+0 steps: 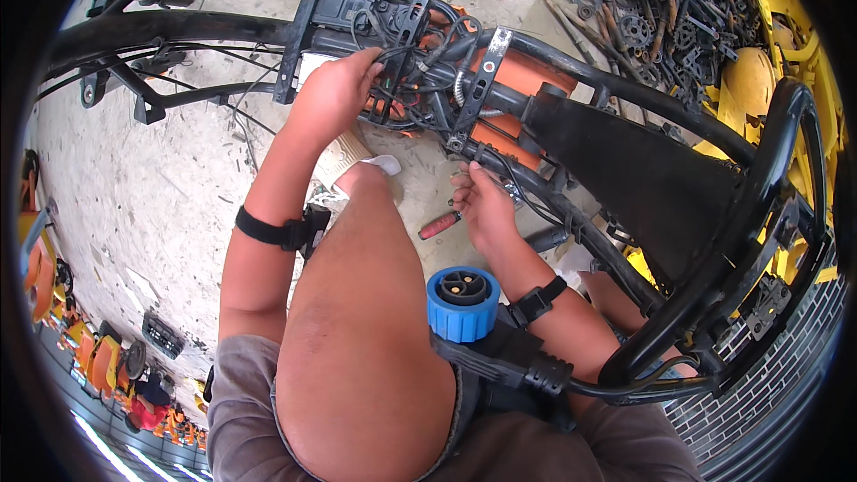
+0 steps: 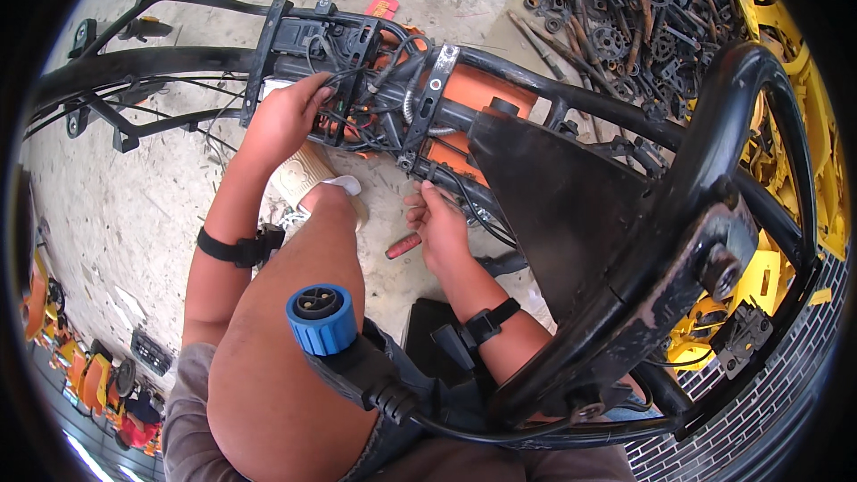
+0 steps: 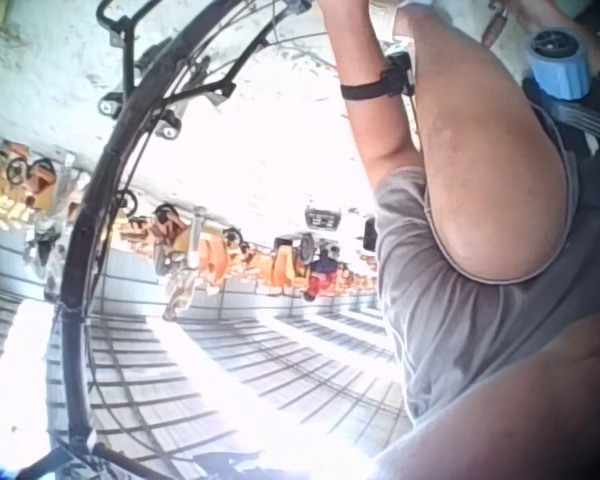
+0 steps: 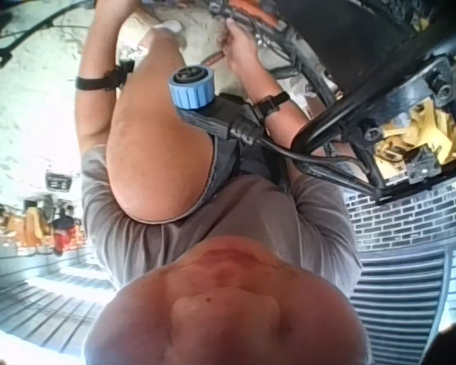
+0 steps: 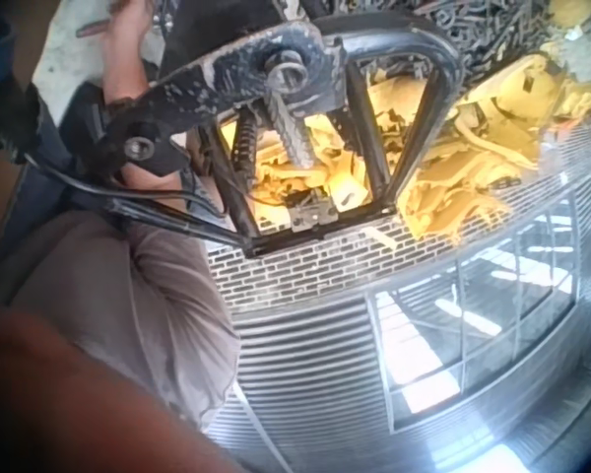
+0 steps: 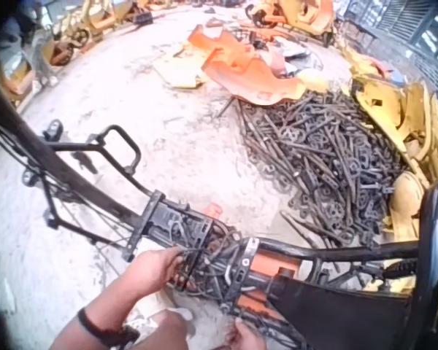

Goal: The person assembles components of an electric scooter frame, using a socket wrench and a power drill to secure parts, and managing wiring connections within the frame.

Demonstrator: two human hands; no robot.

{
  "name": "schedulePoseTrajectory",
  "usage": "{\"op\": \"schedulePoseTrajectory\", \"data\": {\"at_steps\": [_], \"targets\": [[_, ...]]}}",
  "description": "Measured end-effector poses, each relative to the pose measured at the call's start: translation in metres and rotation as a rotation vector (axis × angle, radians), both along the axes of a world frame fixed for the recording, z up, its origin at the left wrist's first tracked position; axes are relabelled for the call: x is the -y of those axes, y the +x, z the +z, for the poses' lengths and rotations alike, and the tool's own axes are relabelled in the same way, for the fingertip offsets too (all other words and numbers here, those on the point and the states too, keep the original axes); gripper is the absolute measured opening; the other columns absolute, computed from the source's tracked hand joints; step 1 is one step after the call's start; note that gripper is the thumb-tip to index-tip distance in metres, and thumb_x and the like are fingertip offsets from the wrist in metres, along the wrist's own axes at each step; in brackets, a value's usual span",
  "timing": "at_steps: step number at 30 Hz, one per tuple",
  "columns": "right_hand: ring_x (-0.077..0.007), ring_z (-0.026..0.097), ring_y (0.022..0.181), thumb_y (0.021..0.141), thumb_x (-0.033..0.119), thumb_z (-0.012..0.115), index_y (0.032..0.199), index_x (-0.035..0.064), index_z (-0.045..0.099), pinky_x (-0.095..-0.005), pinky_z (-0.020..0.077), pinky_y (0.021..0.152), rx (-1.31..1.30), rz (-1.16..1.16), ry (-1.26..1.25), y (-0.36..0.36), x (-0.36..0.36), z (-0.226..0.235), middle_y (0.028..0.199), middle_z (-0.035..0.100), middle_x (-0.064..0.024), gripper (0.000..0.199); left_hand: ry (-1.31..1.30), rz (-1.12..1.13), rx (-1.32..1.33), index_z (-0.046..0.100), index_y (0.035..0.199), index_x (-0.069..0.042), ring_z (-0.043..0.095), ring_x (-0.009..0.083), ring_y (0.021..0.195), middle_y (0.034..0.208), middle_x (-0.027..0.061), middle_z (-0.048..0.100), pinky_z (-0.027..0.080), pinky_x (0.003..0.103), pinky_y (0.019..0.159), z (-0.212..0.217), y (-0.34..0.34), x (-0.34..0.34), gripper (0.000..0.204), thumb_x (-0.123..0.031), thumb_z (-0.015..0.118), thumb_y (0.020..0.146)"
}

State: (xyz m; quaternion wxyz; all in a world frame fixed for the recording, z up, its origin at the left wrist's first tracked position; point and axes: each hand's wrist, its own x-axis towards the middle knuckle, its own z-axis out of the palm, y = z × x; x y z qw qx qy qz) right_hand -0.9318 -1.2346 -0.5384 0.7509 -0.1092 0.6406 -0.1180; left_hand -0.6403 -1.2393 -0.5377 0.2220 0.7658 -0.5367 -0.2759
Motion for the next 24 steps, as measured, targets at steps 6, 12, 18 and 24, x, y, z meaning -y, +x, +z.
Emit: {"op": "schedulePoseTrajectory", "data": {"at_steps": [6, 12, 18, 24], "targets": [[-0.0136, 0.058, 0.076, 0.101, 0.030, 0.057, 0.116, 0.0036, 0.062, -0.0300, 0.0466, 0.070, -0.012, 0.043, 0.019, -0.006, 0.001, 0.000, 0.091, 0.065, -0.0043, 0.031, 0.152, -0.157, 0.283, 0.060, 0.084, -0.005, 0.065, 0.0373, 0.063, 0.067, 0.0162, 0.065, 0.051, 0.046, 0.056, 0.034, -0.009, -0.002, 0.027, -0.028, 0.056, 0.098], [-0.0141, 0.058, 0.078, 0.101, 0.031, 0.057, 0.117, 0.0043, 0.062, -0.0302, 0.0464, 0.072, 0.048, 0.000, 0.048, -0.008, 0.001, 0.000, 0.094, 0.066, -0.0042, 0.031, 0.116, -0.164, -0.078, 0.060, 0.084, -0.006, 0.063, 0.0386, 0.075, 0.080, 0.0165, 0.066, 0.049, 0.047, 0.063, 0.027, -0.026, 0.004, 0.030, -0.033, 0.058, 0.098], [-0.0143, 0.058, 0.079, 0.101, 0.031, 0.057, 0.117, 0.0056, 0.062, -0.0303, 0.0459, 0.072, 0.071, 0.000, 0.051, -0.008, 0.003, -0.001, 0.094, 0.066, -0.0034, 0.030, 0.035, 0.268, -0.018, 0.064, 0.089, -0.002, 0.065, 0.0381, 0.084, 0.086, 0.0197, 0.066, 0.051, 0.045, 0.071, 0.007, -0.025, 0.017, 0.032, -0.033, 0.063, 0.095], [-0.0133, 0.058, 0.079, 0.101, 0.030, 0.056, 0.118, 0.0049, 0.062, -0.0293, 0.0456, 0.071, 0.057, 0.013, 0.070, -0.011, 0.002, -0.003, 0.095, 0.066, -0.0036, 0.030, 0.242, 0.015, -0.632, 0.067, 0.097, 0.003, 0.060, 0.0181, 0.076, 0.080, 0.0092, 0.063, 0.049, 0.034, 0.069, 0.022, -0.019, 0.015, 0.024, -0.021, 0.063, 0.097]]}}
